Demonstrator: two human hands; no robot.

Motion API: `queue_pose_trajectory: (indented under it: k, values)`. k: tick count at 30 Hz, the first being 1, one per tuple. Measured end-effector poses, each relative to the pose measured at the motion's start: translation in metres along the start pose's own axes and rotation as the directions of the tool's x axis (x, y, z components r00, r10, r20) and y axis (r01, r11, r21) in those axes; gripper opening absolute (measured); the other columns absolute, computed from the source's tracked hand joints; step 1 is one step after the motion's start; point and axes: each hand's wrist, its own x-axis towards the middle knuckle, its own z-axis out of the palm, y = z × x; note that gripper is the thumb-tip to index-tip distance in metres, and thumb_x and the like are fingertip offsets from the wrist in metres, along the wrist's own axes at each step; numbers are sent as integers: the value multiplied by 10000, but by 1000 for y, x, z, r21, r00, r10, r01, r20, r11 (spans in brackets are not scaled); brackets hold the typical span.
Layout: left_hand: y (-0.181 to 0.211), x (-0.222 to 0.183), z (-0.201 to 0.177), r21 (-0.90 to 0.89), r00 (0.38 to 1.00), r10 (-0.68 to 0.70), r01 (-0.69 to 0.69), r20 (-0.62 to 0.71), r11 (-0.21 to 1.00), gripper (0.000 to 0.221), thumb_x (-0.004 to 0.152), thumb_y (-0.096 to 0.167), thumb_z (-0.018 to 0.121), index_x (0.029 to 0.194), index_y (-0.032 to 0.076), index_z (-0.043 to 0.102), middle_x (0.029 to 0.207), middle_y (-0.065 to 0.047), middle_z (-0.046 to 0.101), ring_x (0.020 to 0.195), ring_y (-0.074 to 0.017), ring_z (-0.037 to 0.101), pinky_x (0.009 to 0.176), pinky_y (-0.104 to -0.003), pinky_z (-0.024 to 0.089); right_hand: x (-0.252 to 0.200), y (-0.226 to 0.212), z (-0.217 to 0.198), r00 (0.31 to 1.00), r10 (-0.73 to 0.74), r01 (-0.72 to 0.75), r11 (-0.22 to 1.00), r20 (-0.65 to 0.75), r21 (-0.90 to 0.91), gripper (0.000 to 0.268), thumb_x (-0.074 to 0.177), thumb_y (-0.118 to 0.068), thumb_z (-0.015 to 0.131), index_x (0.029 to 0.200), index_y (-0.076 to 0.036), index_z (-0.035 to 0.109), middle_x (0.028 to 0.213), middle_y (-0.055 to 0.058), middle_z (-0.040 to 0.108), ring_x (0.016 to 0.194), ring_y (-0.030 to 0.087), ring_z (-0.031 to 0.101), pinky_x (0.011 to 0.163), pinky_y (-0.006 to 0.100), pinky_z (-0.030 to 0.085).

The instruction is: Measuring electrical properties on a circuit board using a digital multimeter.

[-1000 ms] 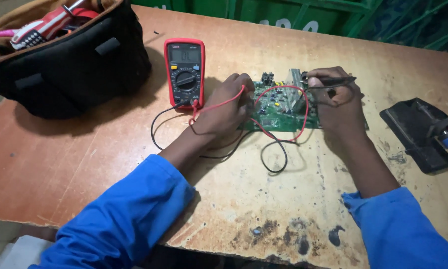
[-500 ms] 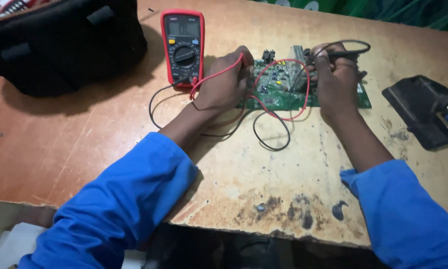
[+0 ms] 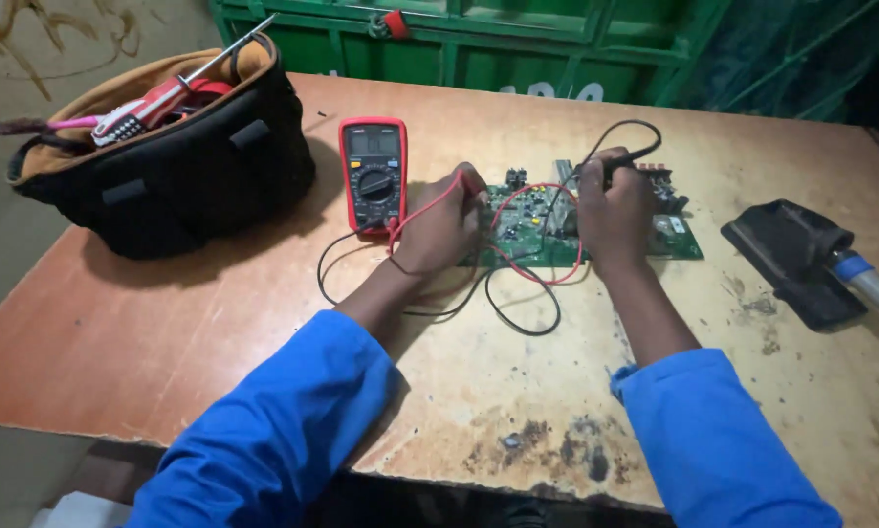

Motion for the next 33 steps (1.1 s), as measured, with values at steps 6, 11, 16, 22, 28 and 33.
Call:
queue_pose_trajectory:
  k: [6, 11, 16, 22, 28, 33]
  values:
    - [8, -7, -3, 46, 995, 71, -68, -63, 997, 95, 937, 269, 622, 998, 209, 582, 726, -116, 675, 734, -414, 709, 685, -516, 541, 5, 5, -6, 999, -14, 11, 996, 33, 91, 173, 993, -221, 537, 958, -114, 667, 818, 139, 680, 900, 367, 702, 823, 492, 513]
    - [16, -10, -10, -13, 996, 86, -86, -19, 996, 103, 943, 251, 639, 1000, 204, 567, 785, -124, 679, 784, -430, 711, 688, -517, 543, 7, 11, -2, 999, 3, -7, 995, 32, 101, 159, 983, -231, 541, 957, -129, 659, 832, 121, 672, 903, 338, 694, 825, 474, 509]
    - [-4, -4, 8, -94, 997, 75, -73, 16, 993, 121, 973, 221, 622, 1049, 180, 537, 851, -163, 674, 845, -466, 700, 716, -543, 542, 7, 6, -6, 999, -5, 2, 996, 35, 86, 172, 982, -236, 539, 953, -116, 659, 840, 155, 675, 913, 397, 697, 820, 520, 513]
    - [11, -7, -10, -62, 1000, 13, -13, 5, 998, 118, 969, 279, 608, 1047, 192, 593, 747, -148, 681, 811, -451, 707, 721, -523, 530, 6, -1, -8, 998, 22, -28, 993, 52, 117, 185, 989, -220, 521, 963, -87, 647, 847, 189, 657, 949, 420, 689, 853, 517, 529]
    - [3, -7, -8, -49, 999, 33, -32, 9, 998, 128, 945, 275, 646, 1038, 202, 599, 780, -155, 699, 804, -448, 715, 746, -531, 542, 4, 1, -5, 995, 71, -80, 986, 63, 144, 178, 1007, -241, 515, 940, -125, 633, 816, 95, 625, 883, 308, 672, 817, 471, 531]
    - [2, -8, -9, -184, 998, 21, -10, 59, 983, 121, 987, 220, 628, 1097, 190, 589, 818, -194, 691, 838, -486, 698, 754, -543, 547, 3, 2, -5, 999, 23, -27, 993, 38, 117, 187, 1022, -248, 535, 937, -119, 640, 799, 124, 641, 871, 340, 670, 825, 487, 497]
